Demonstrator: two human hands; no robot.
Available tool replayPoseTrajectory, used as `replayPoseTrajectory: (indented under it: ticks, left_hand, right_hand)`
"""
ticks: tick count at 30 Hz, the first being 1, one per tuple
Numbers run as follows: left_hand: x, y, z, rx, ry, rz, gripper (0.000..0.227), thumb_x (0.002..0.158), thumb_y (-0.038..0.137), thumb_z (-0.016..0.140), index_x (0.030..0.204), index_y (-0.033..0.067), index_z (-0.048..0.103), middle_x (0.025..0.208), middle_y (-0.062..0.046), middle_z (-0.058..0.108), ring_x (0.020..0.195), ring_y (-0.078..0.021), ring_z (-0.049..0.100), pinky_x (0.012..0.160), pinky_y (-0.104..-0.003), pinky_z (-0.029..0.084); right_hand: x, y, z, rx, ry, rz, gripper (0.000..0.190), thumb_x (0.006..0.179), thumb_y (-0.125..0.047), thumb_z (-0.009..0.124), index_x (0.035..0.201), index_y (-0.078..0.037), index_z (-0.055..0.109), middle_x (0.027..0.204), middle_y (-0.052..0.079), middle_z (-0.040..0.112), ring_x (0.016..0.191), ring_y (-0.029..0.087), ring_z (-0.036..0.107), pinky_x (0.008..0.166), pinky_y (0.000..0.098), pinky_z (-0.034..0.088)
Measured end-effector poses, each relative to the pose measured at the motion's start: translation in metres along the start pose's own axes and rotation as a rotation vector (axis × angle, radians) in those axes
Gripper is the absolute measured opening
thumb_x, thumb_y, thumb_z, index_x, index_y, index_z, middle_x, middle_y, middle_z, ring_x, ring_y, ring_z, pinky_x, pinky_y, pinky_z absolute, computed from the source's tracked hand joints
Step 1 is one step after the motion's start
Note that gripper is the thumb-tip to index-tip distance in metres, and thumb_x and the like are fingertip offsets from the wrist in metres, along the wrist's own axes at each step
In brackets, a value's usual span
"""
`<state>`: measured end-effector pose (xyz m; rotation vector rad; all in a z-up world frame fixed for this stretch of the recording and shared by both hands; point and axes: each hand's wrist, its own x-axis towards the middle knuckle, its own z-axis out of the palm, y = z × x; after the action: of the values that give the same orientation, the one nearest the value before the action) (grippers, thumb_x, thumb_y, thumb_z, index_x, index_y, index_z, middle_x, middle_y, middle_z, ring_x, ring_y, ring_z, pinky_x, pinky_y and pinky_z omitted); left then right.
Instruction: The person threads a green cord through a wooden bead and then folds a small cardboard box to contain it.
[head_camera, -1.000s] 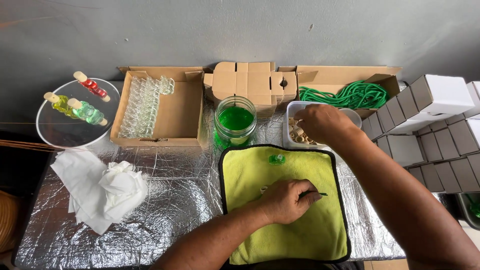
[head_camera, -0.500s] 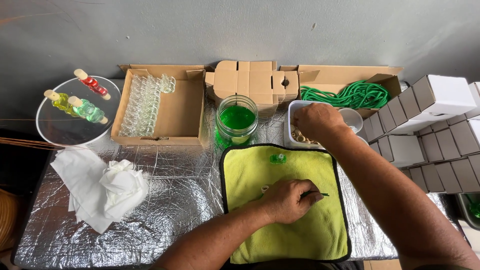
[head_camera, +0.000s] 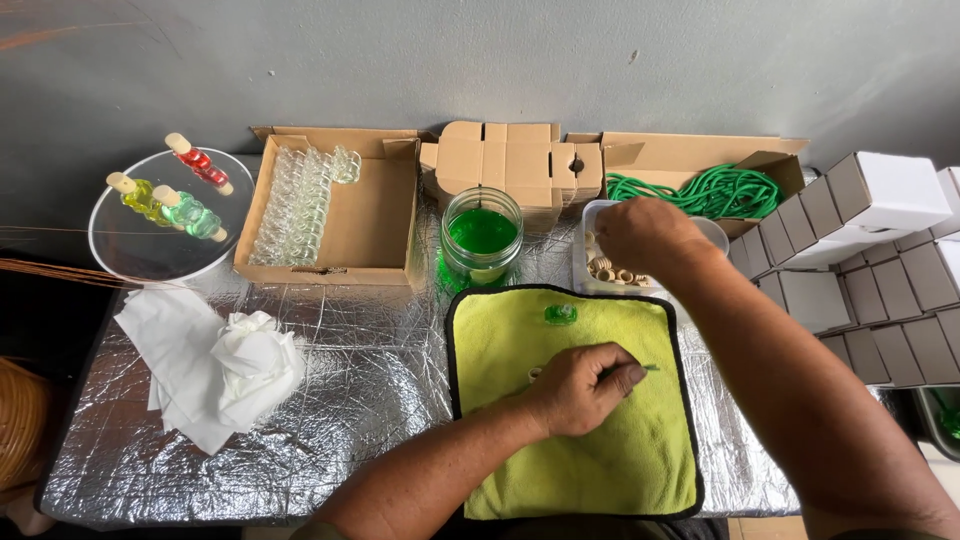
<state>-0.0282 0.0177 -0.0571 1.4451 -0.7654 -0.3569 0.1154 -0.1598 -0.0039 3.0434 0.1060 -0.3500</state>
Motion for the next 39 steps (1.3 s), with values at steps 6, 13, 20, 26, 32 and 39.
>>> replayPoseTrajectory:
  ticks: [6,13,20,26,32,39]
  left_hand:
    - [0.009,-0.016,-0.007,-0.194,0.126,0.051,0.021,0.111,0.019,0.055,0.097,0.0058,0.063,0.077,-0.012,0.068,0.073,-0.0206,0.069,0.072,-0.033,0.059]
    - [0.011,0.001,-0.011,-0.264,0.19,-0.012,0.021,0.11,0.019,0.057,0.097,0.0041,0.064,0.077,-0.012,0.071,0.079,-0.0143,0.071,0.075,-0.031,0.06]
    - [0.012,0.0,-0.004,-0.202,0.227,-0.016,0.021,0.107,0.019,0.061,0.096,0.0018,0.065,0.077,-0.015,0.072,0.079,-0.0183,0.073,0.075,-0.037,0.063]
    - [0.012,0.011,-0.003,-0.128,0.283,0.013,0.022,0.107,0.019,0.06,0.095,0.0016,0.065,0.074,-0.015,0.07,0.075,-0.0199,0.072,0.072,-0.037,0.062]
    - [0.015,0.014,-0.006,-0.058,0.309,0.03,0.022,0.106,0.02,0.061,0.094,0.002,0.065,0.073,-0.016,0.07,0.075,-0.0202,0.072,0.07,-0.037,0.061]
    - [0.015,0.011,-0.003,0.056,0.335,0.069,0.021,0.105,0.017,0.062,0.089,0.0032,0.066,0.066,-0.015,0.067,0.066,-0.021,0.068,0.06,-0.036,0.056]
  right_hand:
    - [-0.082,0.011,-0.046,0.572,0.4,-0.162,0.019,0.085,-0.021,0.073,0.103,-0.014,0.079,0.075,0.017,0.071,0.073,0.041,0.069,0.068,0.0529,0.052]
    - [-0.143,0.022,0.027,1.371,0.358,-0.358,0.017,0.09,-0.001,0.068,0.103,0.008,0.075,0.075,0.023,0.077,0.066,0.027,0.073,0.069,0.0415,0.063]
    - [-0.151,0.01,0.063,1.583,0.451,-0.302,0.022,0.088,0.003,0.072,0.108,0.012,0.072,0.079,0.02,0.077,0.077,0.022,0.075,0.076,0.0401,0.065]
    - [-0.152,-0.002,0.06,1.627,0.466,-0.276,0.022,0.088,0.004,0.073,0.107,0.012,0.072,0.078,0.019,0.076,0.075,0.02,0.073,0.076,0.038,0.064]
    - [-0.146,0.002,0.076,1.684,0.467,-0.217,0.022,0.088,0.003,0.074,0.108,0.013,0.071,0.08,0.019,0.076,0.076,0.02,0.074,0.077,0.0383,0.064]
    - [-0.149,-0.003,0.076,1.699,0.476,-0.21,0.022,0.087,0.004,0.075,0.107,0.012,0.072,0.079,0.017,0.076,0.076,0.018,0.072,0.077,0.0372,0.064]
